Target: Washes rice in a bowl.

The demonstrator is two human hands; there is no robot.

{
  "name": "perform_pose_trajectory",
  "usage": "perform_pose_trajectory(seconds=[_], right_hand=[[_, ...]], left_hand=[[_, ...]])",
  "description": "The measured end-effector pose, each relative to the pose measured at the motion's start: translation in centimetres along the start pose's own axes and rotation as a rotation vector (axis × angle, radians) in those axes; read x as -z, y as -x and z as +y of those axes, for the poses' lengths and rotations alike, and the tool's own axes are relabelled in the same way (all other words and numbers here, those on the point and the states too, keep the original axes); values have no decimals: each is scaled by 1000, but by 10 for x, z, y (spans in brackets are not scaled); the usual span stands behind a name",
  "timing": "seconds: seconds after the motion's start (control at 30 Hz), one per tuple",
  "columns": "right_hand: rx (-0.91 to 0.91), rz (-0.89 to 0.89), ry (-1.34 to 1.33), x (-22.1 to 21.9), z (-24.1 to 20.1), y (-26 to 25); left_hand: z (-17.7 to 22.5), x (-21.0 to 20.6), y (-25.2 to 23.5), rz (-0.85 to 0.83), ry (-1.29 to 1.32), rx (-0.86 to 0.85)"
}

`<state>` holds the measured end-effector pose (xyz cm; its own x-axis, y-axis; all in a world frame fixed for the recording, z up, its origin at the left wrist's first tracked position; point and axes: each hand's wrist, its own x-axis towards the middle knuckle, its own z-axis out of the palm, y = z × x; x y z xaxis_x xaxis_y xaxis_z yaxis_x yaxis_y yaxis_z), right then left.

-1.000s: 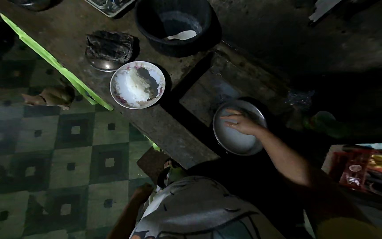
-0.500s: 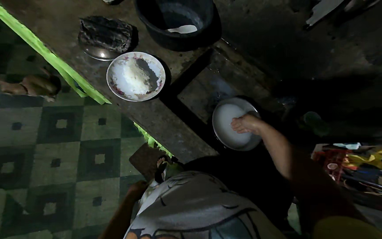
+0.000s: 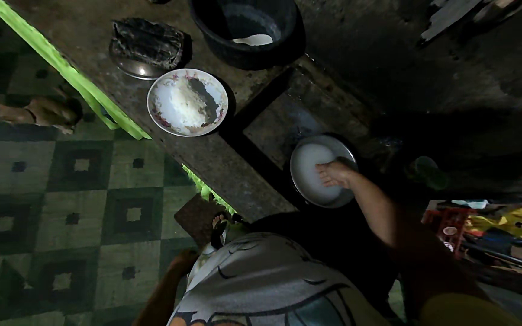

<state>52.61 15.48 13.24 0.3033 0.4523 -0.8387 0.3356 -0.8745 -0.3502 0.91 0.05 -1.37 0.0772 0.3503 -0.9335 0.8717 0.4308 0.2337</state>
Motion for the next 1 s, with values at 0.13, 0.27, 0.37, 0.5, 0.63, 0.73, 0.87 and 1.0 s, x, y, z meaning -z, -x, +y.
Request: perform_pose_trajectory(seconds=[0.13,0.27,0.37,0.5,0.63,0.73,0.87,1.0], right_hand=[[5,-3,20,0,-1,3],[4,3,33,-1,-3,5],[-3,4,12,-1,-2,4],[25,-5,-31,5,-4,11],[101,40,-113,24,-15,12],[145,75,-132,41,-16,-8],[126,99,-138,47,-20,-27],[87,76,-102,42,-23,-40]], left_hand=[[6,4,0,-13,-35,-14],[6,6,-2,-8,-17,-12],[7,7,-1,-6,2,-8],[8,8,-1,-5,-23,3],[7,8,0,-11,-17,15],[4,5,-1,6,7,11],[9,3,4,-7,-33,-8],[11,4,13,-4,4,16]])
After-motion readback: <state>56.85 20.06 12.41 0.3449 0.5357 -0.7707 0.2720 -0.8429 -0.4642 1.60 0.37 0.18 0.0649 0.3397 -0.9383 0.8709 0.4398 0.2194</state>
